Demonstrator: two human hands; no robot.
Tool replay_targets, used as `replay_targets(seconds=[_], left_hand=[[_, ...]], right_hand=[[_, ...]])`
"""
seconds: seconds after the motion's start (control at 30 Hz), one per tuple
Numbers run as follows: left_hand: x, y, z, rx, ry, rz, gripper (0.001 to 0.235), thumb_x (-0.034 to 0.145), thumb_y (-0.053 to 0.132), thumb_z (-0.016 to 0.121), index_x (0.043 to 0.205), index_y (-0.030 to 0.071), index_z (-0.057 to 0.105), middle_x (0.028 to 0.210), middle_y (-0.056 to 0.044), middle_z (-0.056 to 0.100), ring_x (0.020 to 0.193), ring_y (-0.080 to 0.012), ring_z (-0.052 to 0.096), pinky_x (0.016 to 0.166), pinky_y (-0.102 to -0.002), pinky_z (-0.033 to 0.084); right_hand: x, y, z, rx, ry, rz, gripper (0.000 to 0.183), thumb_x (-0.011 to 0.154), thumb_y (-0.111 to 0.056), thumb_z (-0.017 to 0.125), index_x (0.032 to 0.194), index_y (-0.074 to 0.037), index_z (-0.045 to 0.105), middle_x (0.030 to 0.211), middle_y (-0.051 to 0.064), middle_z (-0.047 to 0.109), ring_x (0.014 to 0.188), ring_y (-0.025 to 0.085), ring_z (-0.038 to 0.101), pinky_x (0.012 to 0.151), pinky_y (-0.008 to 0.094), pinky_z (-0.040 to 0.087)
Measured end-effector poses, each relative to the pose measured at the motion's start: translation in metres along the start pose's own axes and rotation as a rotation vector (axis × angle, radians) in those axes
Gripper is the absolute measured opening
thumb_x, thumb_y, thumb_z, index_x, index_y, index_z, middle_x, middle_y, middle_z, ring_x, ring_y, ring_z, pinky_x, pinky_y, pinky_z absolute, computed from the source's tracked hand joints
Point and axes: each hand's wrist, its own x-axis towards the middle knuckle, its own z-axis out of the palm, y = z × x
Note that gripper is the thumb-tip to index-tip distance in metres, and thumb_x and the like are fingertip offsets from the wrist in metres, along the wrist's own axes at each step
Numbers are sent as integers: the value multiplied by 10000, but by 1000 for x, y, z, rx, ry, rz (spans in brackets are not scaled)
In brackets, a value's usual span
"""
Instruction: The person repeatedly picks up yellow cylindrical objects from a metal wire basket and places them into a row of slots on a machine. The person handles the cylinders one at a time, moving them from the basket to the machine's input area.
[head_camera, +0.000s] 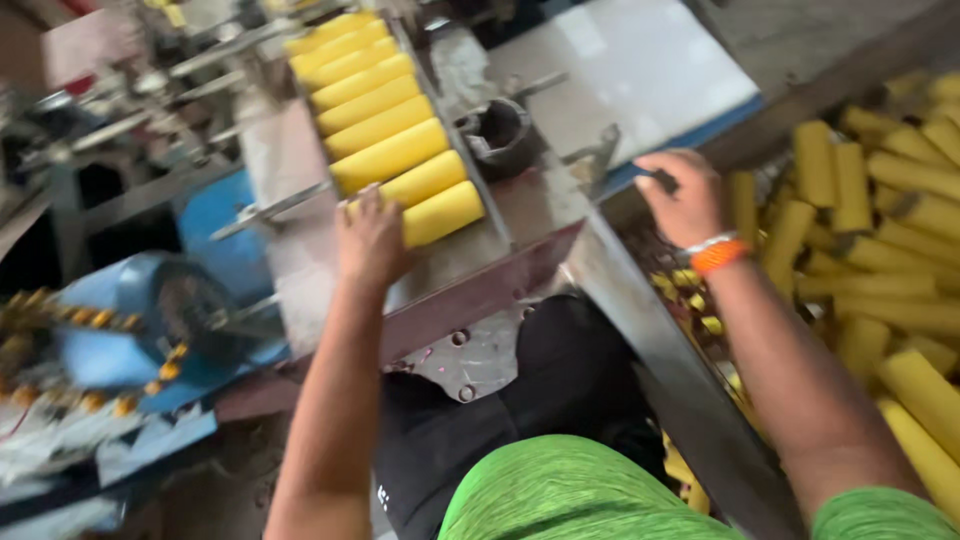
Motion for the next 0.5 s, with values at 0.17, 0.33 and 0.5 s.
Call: replay_targets(seconds=[0.17,0.33,0.5], left_hand=[[-16,25,-35,48,158,40,855,694,490,810,1411,98,559,1508,-287,429,1407,-375,400,1133,-604,238],[-25,138,-66,-597,283,373,590,833,343,794,1345,104,621,1474,-179,567,1374,-382,537,1139,-511,452],[-24,284,-82,-895,33,736,525,842,369,783,1267,89,651,1209,-144,697,1048,-347,697,876,-446,563]], right_hand=[[-156,141,-95,100,34,723,234,937,-108,749,1165,-67,722,1094,80,747,1017,199,690,934,343,550],[-272,187,-108,-176,-89,988,468,788,-117,792,1243,-79,688,1149,141,744,1007,271,715,886,401,562],[-283,182,-78,-743,-56,786,614,729,-245,854,1273,-68,629,1122,253,692,1005,441,653,850,523,533]])
